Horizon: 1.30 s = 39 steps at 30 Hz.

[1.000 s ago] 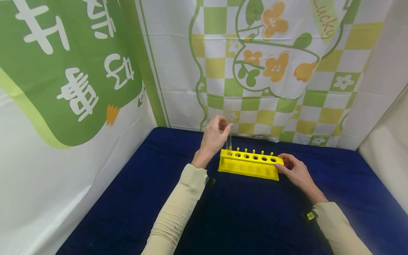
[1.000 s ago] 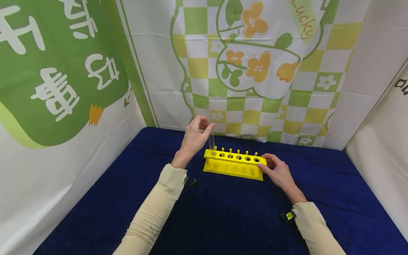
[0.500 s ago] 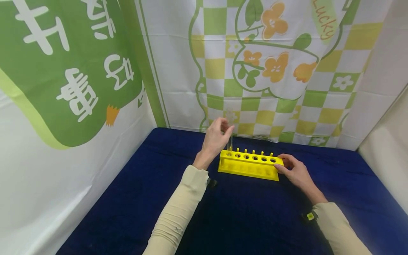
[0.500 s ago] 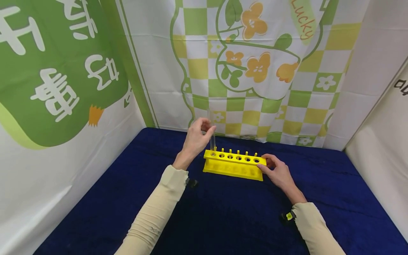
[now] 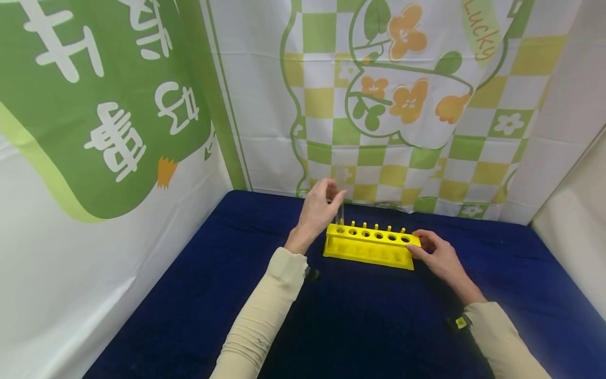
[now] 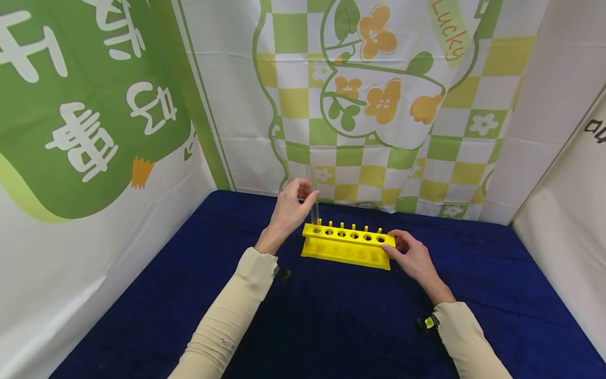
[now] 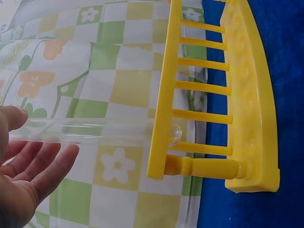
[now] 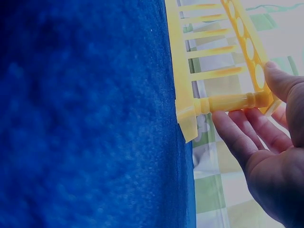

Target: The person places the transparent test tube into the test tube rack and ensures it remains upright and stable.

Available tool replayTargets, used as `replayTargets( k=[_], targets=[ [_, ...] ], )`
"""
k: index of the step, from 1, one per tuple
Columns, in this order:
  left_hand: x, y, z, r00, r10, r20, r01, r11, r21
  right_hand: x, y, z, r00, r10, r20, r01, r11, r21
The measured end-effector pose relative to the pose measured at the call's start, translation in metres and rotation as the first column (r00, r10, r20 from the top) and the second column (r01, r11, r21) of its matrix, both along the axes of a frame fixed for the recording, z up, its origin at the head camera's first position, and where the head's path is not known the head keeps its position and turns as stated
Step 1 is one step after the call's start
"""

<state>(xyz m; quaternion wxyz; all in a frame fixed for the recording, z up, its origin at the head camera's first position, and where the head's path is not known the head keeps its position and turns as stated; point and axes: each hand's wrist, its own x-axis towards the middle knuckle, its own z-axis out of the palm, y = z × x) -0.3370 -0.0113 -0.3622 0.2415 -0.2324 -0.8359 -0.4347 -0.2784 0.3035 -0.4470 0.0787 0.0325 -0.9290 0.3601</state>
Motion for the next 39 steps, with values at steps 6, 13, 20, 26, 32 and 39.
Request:
replayTargets(
  k=[6, 13, 20, 26, 32, 39],
  targets=[
    [0.001, 0.0, -0.001, 1.0, 0.014, 0.016, -0.014, 1.0, -0.016, -0.001, 0.0, -0.001, 1.0, -0.007, -0.003, 0.007, 1.0, 0.004],
    [0.001, 0.0, -0.004, 1.0, 0.01, 0.019, -0.01, 0.999, -0.033, -0.001, 0.0, 0.0, 1.0, -0.003, -0.007, 0.003, 1.0, 0.012],
    [0.001, 0.001, -0.008, 1.0, 0.013, 0.008, -0.012, 0.999, -0.046, -0.001, 0.0, 0.0, 1.0, 0.003, -0.013, -0.003, 1.0, 0.008],
    [0.001, 0.002, -0.01, 1.0, 0.015, 0.003, -0.015, 0.997, -0.069, -0.001, 0.001, -0.001, 1.0, 0.005, -0.018, -0.005, 1.0, 0.011],
    [0.002, 0.003, -0.013, 1.0, 0.012, 0.02, -0.011, 0.996, -0.085, -0.001, 0.001, -0.002, 1.0, 0.006, -0.03, -0.006, 1.0, 0.009],
    [0.004, 0.003, -0.017, 0.999, 0.016, 0.045, -0.011, 0.995, -0.1, -0.001, 0.001, -0.003, 1.0, 0.004, -0.03, -0.004, 1.0, 0.01]
  ],
)
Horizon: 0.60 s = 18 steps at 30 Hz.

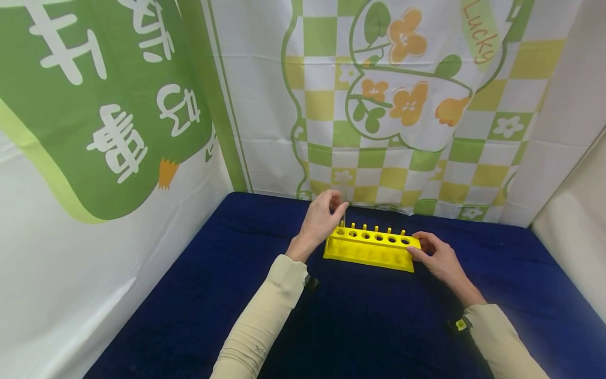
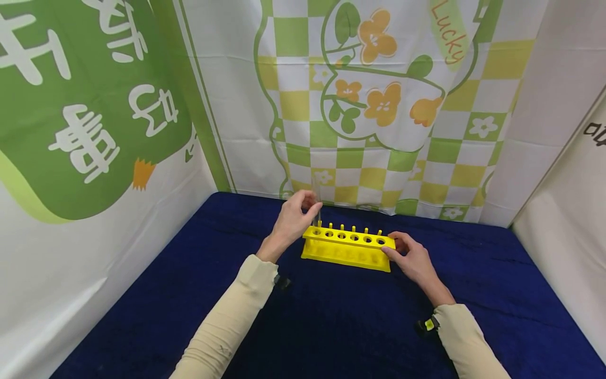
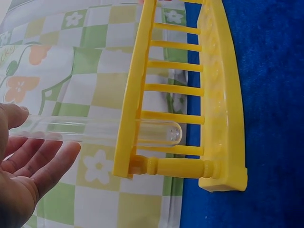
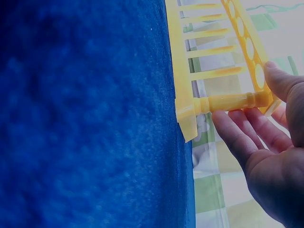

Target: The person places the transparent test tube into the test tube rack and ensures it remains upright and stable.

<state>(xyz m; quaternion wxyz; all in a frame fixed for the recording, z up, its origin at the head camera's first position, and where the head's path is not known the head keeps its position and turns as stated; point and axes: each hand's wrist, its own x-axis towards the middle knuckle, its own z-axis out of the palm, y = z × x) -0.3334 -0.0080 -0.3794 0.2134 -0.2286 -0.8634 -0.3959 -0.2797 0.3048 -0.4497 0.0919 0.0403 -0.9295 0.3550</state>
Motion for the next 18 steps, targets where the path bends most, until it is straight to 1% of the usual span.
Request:
replayTargets(
  k=[10, 18],
  targets=[
    [0.0007, 0.0008, -0.005, 1.0, -0.022, 0.008, 0.022, 1.0, 0.009, 0.0007, 0.0002, -0.0001, 1.0, -0.003, 0.006, 0.003, 1.0, -0.002],
    [0.0006, 0.0002, -0.007, 1.0, -0.03, 0.005, 0.03, 1.0, -0.007, 0.0005, -0.0002, 0.0008, 1.0, 0.003, 0.002, -0.003, 1.0, -0.004]
  ],
)
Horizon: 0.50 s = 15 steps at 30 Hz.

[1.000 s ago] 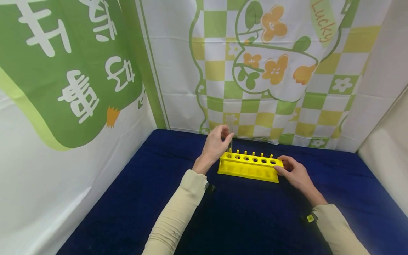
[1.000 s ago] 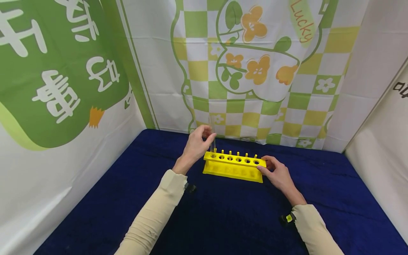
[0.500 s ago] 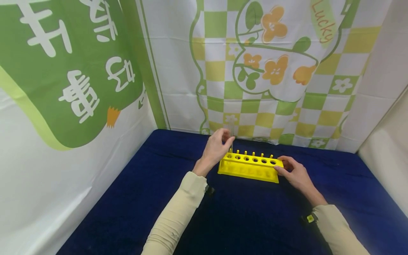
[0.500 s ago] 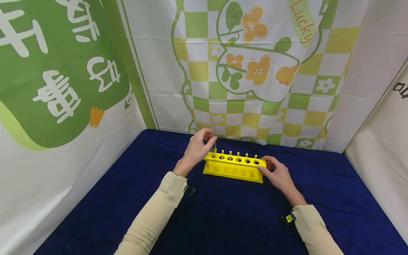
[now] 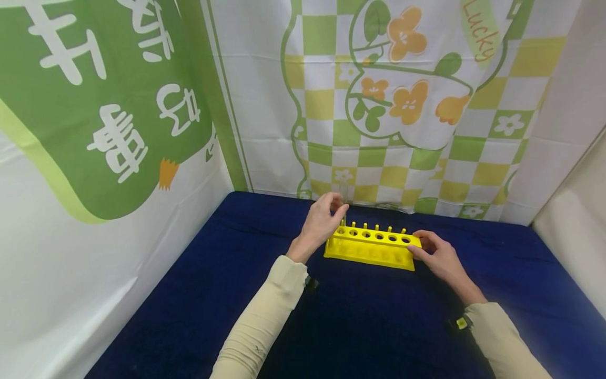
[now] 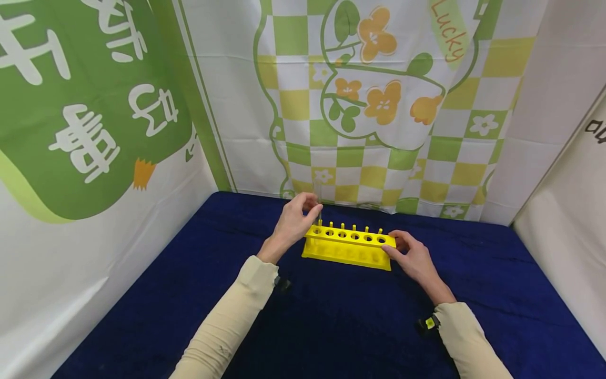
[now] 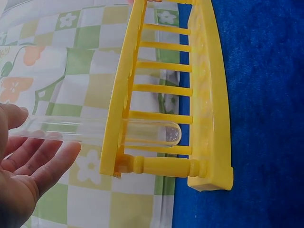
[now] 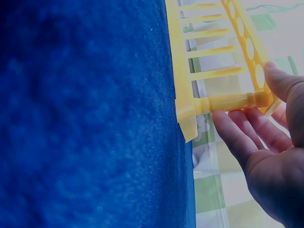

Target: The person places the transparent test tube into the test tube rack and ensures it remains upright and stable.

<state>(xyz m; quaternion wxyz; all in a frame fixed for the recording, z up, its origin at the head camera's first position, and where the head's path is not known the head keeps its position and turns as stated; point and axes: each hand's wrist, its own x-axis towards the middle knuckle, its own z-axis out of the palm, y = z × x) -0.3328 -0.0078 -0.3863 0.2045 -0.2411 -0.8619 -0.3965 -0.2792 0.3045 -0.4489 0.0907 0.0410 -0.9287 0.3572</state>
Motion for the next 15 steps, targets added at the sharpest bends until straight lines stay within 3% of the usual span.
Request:
replayTargets(
  k=[15],
  targets=[
    [0.0008, -0.0002, -0.0045, 1.0, 0.001, 0.03, -0.001, 1.0, -0.012, -0.0004, -0.0008, 0.0005, 1.0, -0.002, 0.012, 0.002, 1.0, -0.01]
  ],
)
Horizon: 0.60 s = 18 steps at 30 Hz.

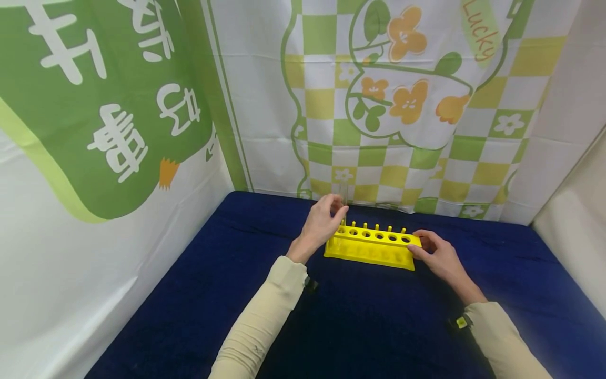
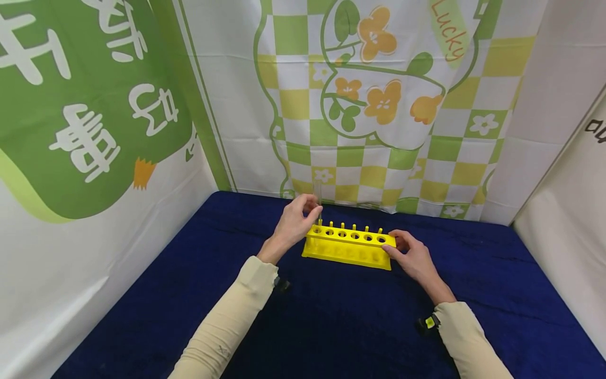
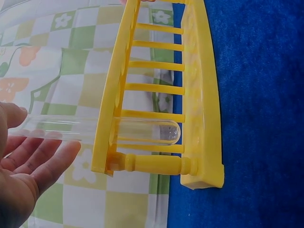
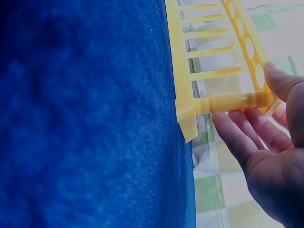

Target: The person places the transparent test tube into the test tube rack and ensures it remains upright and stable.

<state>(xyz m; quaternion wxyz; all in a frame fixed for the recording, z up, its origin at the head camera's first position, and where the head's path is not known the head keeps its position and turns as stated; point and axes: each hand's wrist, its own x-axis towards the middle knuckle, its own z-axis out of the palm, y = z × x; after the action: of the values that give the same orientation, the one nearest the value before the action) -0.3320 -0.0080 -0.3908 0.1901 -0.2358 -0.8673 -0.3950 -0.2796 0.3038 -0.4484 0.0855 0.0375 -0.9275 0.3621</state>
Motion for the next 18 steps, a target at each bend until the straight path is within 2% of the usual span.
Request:
replayTargets(
  k=[18],
  targets=[
    [0.0004, 0.0006, -0.0051, 0.999, -0.02, 0.034, 0.019, 1.0, 0.015, 0.0009, 0.0009, 0.0006, 1.0, 0.002, -0.005, -0.002, 1.0, 0.015]
  ],
)
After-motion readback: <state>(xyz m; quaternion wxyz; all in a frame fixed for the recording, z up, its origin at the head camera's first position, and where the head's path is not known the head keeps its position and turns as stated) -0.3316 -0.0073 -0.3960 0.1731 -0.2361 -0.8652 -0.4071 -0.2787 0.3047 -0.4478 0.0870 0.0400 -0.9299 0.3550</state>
